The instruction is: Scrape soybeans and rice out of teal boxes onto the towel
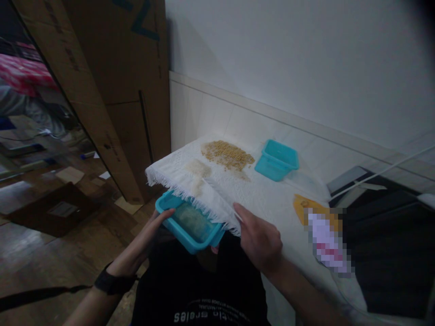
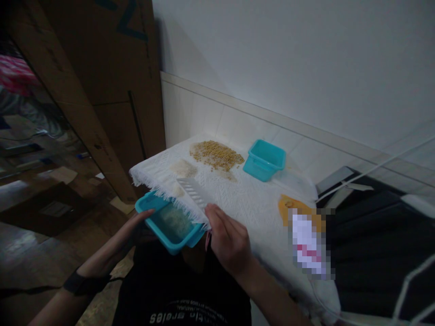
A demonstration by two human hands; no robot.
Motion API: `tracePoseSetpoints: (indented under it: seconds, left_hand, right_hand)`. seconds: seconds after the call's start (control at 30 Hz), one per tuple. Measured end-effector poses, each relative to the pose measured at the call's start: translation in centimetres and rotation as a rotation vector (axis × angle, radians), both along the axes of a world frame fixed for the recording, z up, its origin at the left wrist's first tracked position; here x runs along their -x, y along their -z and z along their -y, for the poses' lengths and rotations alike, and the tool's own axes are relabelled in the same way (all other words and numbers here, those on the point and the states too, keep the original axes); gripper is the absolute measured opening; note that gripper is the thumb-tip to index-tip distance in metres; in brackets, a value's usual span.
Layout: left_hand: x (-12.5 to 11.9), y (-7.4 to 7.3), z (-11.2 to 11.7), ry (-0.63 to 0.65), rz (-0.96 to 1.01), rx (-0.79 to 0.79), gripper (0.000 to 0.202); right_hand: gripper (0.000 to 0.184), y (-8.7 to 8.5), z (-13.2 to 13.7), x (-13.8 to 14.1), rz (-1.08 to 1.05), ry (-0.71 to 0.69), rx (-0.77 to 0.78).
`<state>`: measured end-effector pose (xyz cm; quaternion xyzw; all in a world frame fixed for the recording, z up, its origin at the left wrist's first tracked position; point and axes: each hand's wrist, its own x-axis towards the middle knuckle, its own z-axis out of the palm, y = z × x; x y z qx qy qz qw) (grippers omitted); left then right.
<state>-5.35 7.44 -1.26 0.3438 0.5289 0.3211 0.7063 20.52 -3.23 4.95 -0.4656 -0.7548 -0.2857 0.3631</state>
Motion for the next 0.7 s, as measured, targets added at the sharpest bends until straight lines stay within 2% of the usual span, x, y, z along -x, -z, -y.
tracePoseSetpoints:
  seconds: [0.1,0.17,0.33,0.47,0.57,0.7]
  left_hand:
    - [0.3,-0.1,-0.4,0.000,-0.011,0.018,0.075]
    - [0.4,-0.3,-0.4,-0.003,0.003,0.009,0.075]
    - [0.7,-0.6,-0.2,-0.006,0.022,-0.020,0.073]
    - [0.9,-0.2,-0.4,-0.022,0.015,-0.020,0.072]
    - [1.1,0.3,-0.7,-0.038,0.018,-0.017,0.072]
    - [1.3,0.3,-0.9,-0.045,0.028,-0.022,0.071]
  right_hand:
    - [0.051,0.1,-2.3,-1.2,0.039,0.006,0.003]
    - [0.049,0.5,-2.9,-1.2,0.064,-0.019,0.023]
    - [0.041,1.4,-1.4,1.1,0.094,-0.090,0.084]
    - [0.034,1.1,0.1,2.5,0.059,-0.161,0.114]
    - [0.035,0.4,-0.4,2.5,0.008,-0.169,0.075]
    - [0.042,0.0,-2.5,1.9,-0.008,-0.152,0.014]
